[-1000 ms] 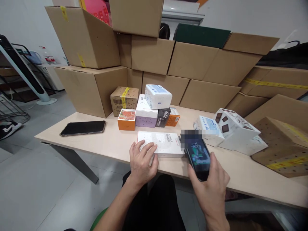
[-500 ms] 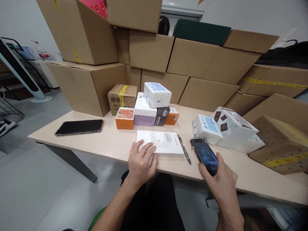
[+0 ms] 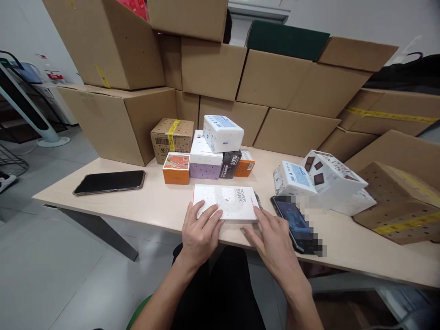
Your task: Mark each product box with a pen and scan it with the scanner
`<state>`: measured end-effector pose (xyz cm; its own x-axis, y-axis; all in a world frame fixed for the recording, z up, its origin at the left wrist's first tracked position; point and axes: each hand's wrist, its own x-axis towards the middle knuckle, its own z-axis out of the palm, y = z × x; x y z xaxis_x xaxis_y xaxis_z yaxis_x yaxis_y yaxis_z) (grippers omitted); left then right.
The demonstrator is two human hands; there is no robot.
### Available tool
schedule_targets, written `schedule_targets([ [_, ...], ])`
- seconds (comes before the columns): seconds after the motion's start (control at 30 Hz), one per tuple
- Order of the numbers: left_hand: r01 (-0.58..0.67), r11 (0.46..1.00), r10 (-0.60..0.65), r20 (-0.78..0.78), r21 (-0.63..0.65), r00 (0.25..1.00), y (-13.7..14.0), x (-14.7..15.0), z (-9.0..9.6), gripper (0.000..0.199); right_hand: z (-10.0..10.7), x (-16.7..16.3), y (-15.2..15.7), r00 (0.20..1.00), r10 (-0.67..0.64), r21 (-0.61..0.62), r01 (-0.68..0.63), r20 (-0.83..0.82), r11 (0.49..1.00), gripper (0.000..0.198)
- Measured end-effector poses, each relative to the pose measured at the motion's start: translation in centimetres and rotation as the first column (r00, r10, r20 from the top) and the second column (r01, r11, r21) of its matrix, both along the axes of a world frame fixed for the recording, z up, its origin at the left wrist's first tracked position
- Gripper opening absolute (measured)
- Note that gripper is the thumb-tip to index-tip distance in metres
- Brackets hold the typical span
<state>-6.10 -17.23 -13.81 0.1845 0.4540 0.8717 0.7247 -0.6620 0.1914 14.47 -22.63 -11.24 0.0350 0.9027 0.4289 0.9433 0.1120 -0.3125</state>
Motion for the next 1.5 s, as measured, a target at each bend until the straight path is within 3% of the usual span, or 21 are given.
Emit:
schedule_targets([
  [0.1, 0.028, 0.999, -0.029, 0.017, 0.045, 0.999, 0.1, -0.2, -0.1, 0.027, 0.6, -0.6, 0.4, 0.976, 0.053, -0.033, -0.061, -0.209, 0.998, 0.062],
  [0.17, 0.050, 0.995, -0.053, 0.032, 0.083, 0.998, 0.1, -0.4, -0.2, 0.028, 1.0, -0.2, 0.5, 0.905, 0.027, -0.038, -0.047, -0.424, 0.998, 0.065],
  [0.27, 0.115, 0.982, -0.124, 0.049, 0.153, 0.991, 0.1, -0.8, -0.5, 0.032, 1.8, 0.9, 0.8, 0.721, -0.080, -0.096, 0.020, -0.688, 0.995, 0.075],
  [0.4, 0.193, 0.963, -0.203, 0.032, 0.187, 0.979, 0.0, -1.2, -0.7, 0.035, 2.8, 2.0, 0.8, 0.475, -0.079, -0.172, -0.155, -0.877, 0.973, 0.078],
  [0.5, 0.166, 0.972, -0.180, 0.076, 0.166, 0.981, -0.1, -1.2, -0.7, 0.035, 3.4, 2.3, 0.1, 0.359, -0.089, -0.154, -0.156, -0.929, 0.976, 0.087],
  [0.6, 0.130, 0.982, -0.148, 0.130, 0.135, 0.980, -0.2, -1.0, -0.6, 0.036, 4.0, 3.1, -0.5, 0.280, -0.064, -0.069, -0.008, -0.958, 0.998, 0.095],
  [0.7, 0.130, 0.985, -0.143, 0.115, 0.115, 0.983, -0.2, -0.8, -0.5, 0.039, 4.8, 5.1, -0.3, 0.209, -0.007, 0.027, 0.160, -0.978, 0.987, 0.096],
  [0.8, 0.134, 0.986, -0.142, 0.092, 0.096, 0.986, -0.2, -0.7, -0.4, 0.042, 5.4, 7.7, 0.9, 0.181, 0.037, 0.082, 0.250, -0.983, 0.965, 0.084],
  [1.07, 0.123, 0.991, -0.127, 0.074, 0.048, 0.989, -0.4, -0.5, 0.0, 0.038, 5.3, 12.4, 6.0, 0.032, 0.098, 0.103, 0.286, -0.995, 0.953, 0.048],
  [1.13, 0.118, 0.992, -0.120, 0.068, 0.040, 0.990, -0.4, -0.5, 0.0, 0.037, 4.9, 12.7, 6.1, 0.066, 0.102, 0.117, 0.295, -0.993, 0.948, 0.044],
  [1.2, 0.112, 0.993, -0.114, 0.063, 0.035, 0.991, -0.4, -0.5, 0.0, 0.036, 4.4, 12.6, 5.3, 0.170, 0.062, 0.119, 0.350, -0.983, 0.929, 0.041],
  [1.3, 0.110, 0.994, -0.111, 0.059, 0.028, 0.992, -0.4, -0.4, 0.1, 0.036, 4.1, 11.4, 3.3, 0.319, 0.001, 0.172, 0.507, -0.948, 0.844, 0.044],
  [1.37, 0.113, 0.993, -0.114, 0.051, 0.024, 0.992, -0.4, -0.4, 0.1, 0.036, 4.5, 9.8, 2.4, 0.462, -0.018, 0.258, 0.526, -0.887, 0.811, 0.042],
  [1.43, 0.112, 0.993, -0.113, 0.045, 0.022, 0.993, -0.5, -0.3, 0.1, 0.035, 5.5, 7.8, 2.7, 0.720, -0.062, 0.313, 0.375, -0.691, 0.873, 0.028],
  [1.5, 0.104, 0.994, -0.105, 0.044, 0.024, 0.993, -0.5, -0.3, 0.1, 0.035, 6.6, 5.8, 4.5, 0.911, -0.012, 0.232, 0.118, -0.413, 0.966, 0.025],
])
